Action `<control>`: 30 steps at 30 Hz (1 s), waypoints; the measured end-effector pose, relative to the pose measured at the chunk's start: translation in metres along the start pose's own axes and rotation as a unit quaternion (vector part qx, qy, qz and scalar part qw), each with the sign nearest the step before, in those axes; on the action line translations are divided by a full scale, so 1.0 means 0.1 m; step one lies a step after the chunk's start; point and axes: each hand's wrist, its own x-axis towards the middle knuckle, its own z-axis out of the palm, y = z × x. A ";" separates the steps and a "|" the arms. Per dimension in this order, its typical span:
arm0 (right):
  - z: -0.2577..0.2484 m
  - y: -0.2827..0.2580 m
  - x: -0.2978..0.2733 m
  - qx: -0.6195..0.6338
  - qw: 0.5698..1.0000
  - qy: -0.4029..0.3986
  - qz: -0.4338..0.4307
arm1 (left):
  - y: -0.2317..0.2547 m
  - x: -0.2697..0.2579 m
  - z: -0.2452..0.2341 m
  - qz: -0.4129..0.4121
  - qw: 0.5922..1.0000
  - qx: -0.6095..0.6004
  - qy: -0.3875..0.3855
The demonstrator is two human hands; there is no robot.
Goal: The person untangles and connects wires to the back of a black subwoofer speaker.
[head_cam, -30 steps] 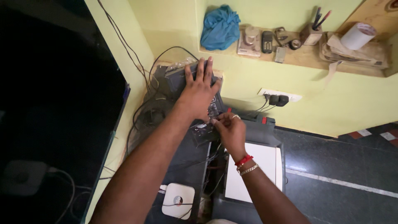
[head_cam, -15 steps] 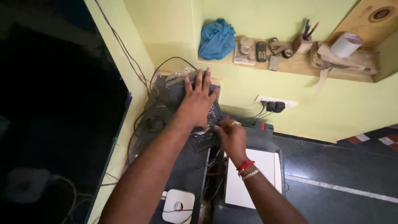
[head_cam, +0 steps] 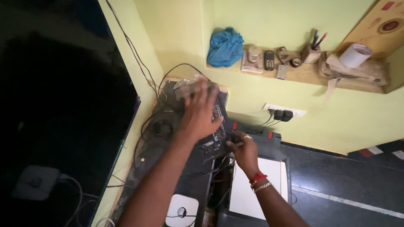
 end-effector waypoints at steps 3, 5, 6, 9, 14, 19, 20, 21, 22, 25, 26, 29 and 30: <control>0.06 0.05 -0.08 0.003 1.000 0.014 0.005 | 0.10 -0.39 0.15 -0.198 0.943 0.062 0.261; 0.05 0.11 -0.17 0.003 1.000 0.024 0.012 | 0.14 -0.54 0.28 -0.325 0.900 -0.173 0.235; 0.05 0.15 -0.21 0.006 1.000 0.025 0.014 | 0.15 -0.60 0.32 -0.381 0.852 -0.287 0.216; 0.05 0.30 -0.30 -0.041 0.996 0.048 -0.057 | 0.30 -0.69 0.45 -0.465 0.835 -0.274 0.106; 0.13 0.33 -0.53 -0.088 0.993 0.041 -0.061 | 0.62 -0.71 0.53 -0.439 0.842 -0.206 0.237; 0.27 -0.01 -0.70 -0.147 0.987 -0.047 -0.042 | 0.63 -0.71 0.31 -0.406 0.863 -0.132 0.269; 0.31 -0.05 -0.70 -0.154 0.985 -0.043 -0.057 | 0.64 -0.69 0.26 -0.411 0.865 -0.131 0.257; 0.37 -0.08 -0.68 -0.161 0.983 -0.039 -0.073 | 0.65 -0.67 0.21 -0.416 0.866 -0.130 0.244; 0.41 -0.09 -0.65 -0.168 0.981 -0.033 -0.090 | 0.65 -0.64 0.16 -0.434 0.861 -0.126 0.233; 0.45 -0.04 -0.64 -0.157 0.979 -0.129 -0.029 | 0.63 -0.58 0.04 -0.450 0.860 -0.114 0.213; 0.45 0.01 -0.59 -0.132 0.974 -0.183 -0.001 | 0.63 -0.58 0.02 -0.432 0.870 -0.109 0.214; 0.18 0.16 -0.22 -0.123 0.948 -0.287 -0.061 | 0.68 -0.55 0.03 -0.414 0.883 -0.105 0.193; 0.04 0.16 -0.06 -0.162 0.929 -0.285 -0.174 | 0.71 -0.54 0.04 -0.416 0.885 -0.105 0.182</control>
